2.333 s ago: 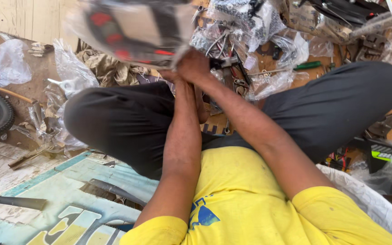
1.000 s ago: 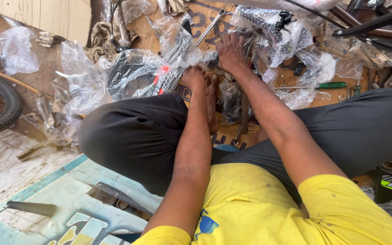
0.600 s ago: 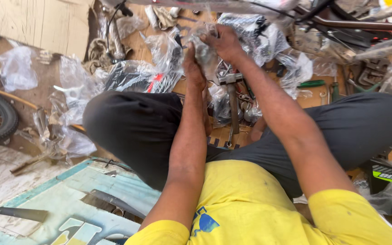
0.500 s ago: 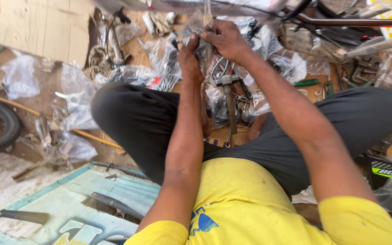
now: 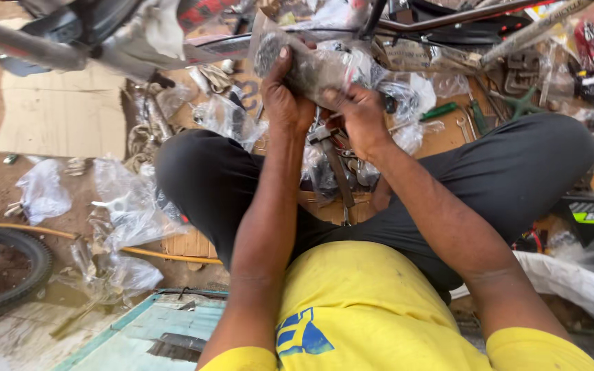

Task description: The person sits on the floor and assembles the crankset of a bicycle. They use a hammer to tap the crank arm onto the bottom bracket spindle, then use a wrench to tighten the fixing nut. Finally, they install the chain onto the chainring.

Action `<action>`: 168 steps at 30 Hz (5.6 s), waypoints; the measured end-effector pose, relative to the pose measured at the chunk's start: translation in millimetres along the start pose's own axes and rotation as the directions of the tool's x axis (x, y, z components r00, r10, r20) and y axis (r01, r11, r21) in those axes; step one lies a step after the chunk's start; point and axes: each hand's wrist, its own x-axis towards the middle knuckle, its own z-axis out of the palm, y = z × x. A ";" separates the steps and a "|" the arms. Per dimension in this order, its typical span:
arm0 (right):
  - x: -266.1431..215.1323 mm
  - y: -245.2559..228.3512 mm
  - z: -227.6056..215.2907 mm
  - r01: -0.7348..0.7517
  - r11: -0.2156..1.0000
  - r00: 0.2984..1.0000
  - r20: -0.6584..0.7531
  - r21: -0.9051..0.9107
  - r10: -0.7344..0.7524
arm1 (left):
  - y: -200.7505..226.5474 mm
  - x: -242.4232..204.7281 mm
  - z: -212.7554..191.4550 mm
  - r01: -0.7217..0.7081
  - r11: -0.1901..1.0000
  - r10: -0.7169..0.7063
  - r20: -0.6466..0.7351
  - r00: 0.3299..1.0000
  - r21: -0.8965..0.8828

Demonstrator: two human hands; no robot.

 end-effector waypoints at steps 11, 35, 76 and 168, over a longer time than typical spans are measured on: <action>36.4 34.7 -34.0 0.162 0.984 0.986 -0.018 -0.071 -0.164 | -33.9 20.8 -63.5 0.002 0.991 -0.025 -0.163 0.986 -0.137; 48.9 -18.0 -20.8 -0.065 0.998 0.973 0.223 0.025 0.058 | 73.3 8.8 15.7 -0.277 -0.389 -0.452 0.080 0.888 0.879; 75.9 32.3 9.1 0.222 0.585 0.973 0.136 -0.780 -0.188 | -68.1 30.5 -122.6 0.169 0.867 0.011 -0.359 0.933 0.468; 19.9 -18.5 -108.3 0.191 0.979 0.978 0.068 0.077 -0.196 | -47.5 0.2 -5.5 -0.169 0.547 0.027 0.184 0.983 0.820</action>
